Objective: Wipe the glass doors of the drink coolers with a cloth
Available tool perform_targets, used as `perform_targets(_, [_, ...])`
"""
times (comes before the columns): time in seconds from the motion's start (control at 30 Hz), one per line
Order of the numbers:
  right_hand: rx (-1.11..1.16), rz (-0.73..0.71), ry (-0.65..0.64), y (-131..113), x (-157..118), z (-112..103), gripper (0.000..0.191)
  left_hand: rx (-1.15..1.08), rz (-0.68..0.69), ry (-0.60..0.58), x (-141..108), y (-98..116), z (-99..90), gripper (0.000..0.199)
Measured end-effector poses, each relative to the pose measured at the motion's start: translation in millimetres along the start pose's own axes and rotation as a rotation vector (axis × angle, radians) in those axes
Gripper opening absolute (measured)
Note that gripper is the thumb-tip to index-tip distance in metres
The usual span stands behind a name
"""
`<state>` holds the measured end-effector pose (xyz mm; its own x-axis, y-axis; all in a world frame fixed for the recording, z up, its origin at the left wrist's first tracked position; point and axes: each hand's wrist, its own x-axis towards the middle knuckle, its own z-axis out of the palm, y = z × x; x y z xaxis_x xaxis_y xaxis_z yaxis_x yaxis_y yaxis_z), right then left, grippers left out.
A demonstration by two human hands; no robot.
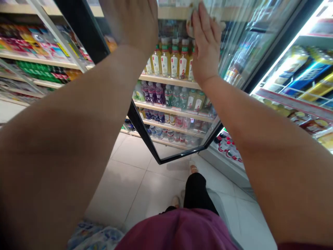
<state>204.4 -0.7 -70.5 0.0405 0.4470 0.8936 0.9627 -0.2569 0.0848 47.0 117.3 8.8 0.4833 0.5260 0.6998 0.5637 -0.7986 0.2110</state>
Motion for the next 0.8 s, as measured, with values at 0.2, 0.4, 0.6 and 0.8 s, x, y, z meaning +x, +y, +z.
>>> perform_targets(0.2, [-0.021, -0.026, -0.028, 2, -2, 1, 0.047, -0.045, 0.051, 0.001, -8, 3, -8.4, 0.055])
perform_targets(0.4, [-0.045, -0.001, -0.036, 5, 1, 6, 0.045, -0.088, 0.087, 0.092, -1, -3, 2.9, 0.058])
perform_targets(0.6, [0.034, -0.069, -0.078, 23, 2, 13, 0.046, 0.085, 0.135, 0.241, 0, -10, 11.5, 0.060])
perform_targets(0.8, [0.037, -0.056, -0.048, 33, 23, 5, 0.043, 0.056, 0.099, 0.230, -7, -7, 4.9, 0.070])
